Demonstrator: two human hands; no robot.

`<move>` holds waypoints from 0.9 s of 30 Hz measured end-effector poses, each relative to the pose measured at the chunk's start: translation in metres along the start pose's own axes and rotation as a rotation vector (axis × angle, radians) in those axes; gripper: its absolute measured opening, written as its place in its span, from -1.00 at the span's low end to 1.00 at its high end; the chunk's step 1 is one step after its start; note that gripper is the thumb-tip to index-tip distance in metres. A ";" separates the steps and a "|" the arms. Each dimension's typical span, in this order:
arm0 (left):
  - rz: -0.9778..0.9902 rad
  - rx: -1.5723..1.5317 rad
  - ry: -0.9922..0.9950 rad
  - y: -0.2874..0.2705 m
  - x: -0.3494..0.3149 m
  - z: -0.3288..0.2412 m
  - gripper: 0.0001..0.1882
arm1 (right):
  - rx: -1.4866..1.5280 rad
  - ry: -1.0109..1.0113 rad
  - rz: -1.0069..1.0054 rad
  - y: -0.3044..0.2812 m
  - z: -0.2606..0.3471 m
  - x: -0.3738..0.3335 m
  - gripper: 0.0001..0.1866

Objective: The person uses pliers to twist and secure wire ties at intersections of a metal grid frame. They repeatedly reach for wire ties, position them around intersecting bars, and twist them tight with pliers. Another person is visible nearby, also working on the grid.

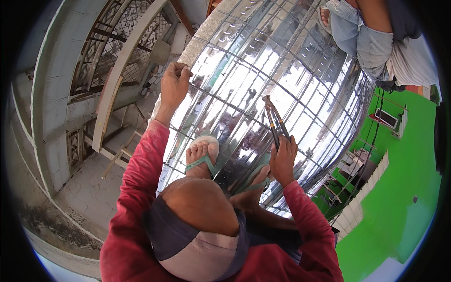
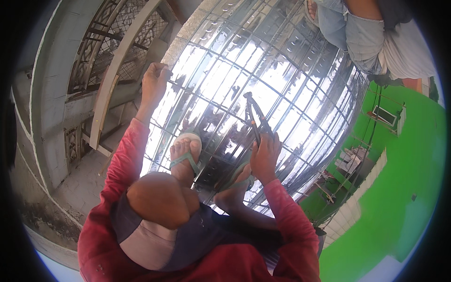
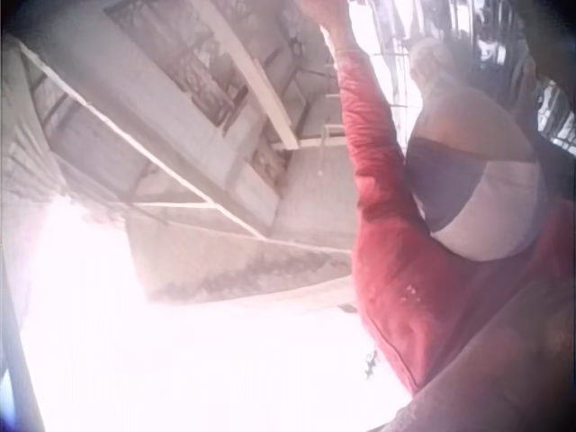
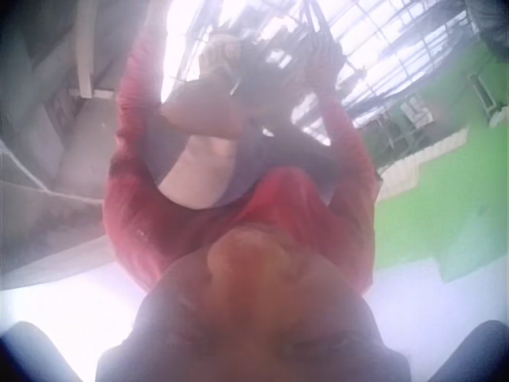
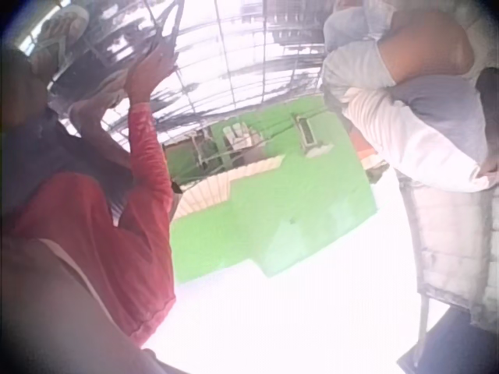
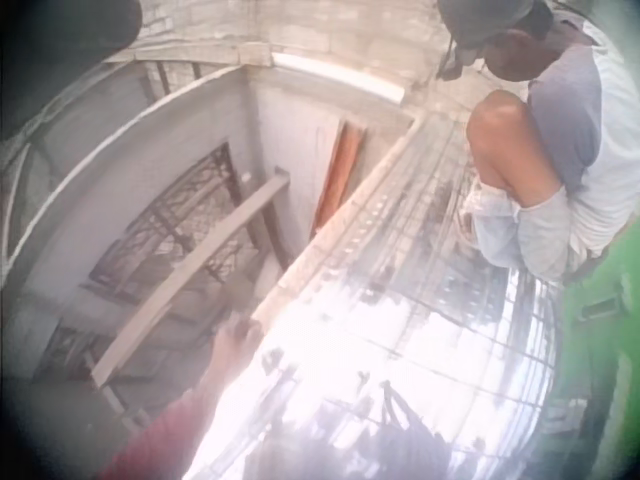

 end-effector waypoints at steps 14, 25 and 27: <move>0.199 -0.106 -0.226 0.036 0.100 0.030 -0.76 | 0.557 -0.265 0.121 -0.026 0.155 0.227 -0.74; 0.191 -0.169 -0.168 0.039 0.083 0.015 -0.82 | 0.291 -0.329 0.310 0.025 0.226 0.324 -0.68; 0.202 -0.201 -0.189 0.040 0.081 0.020 -0.85 | 0.266 -0.444 0.244 0.028 0.220 0.323 -0.69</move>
Point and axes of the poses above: each hand's wrist, its own x-axis towards the middle knuckle, its own y-axis out of the palm, z = x × y, the point moved 3 cm from there along x, towards the middle knuckle, and after that the axes turned 8 degrees about y, right-handed, at the moved point
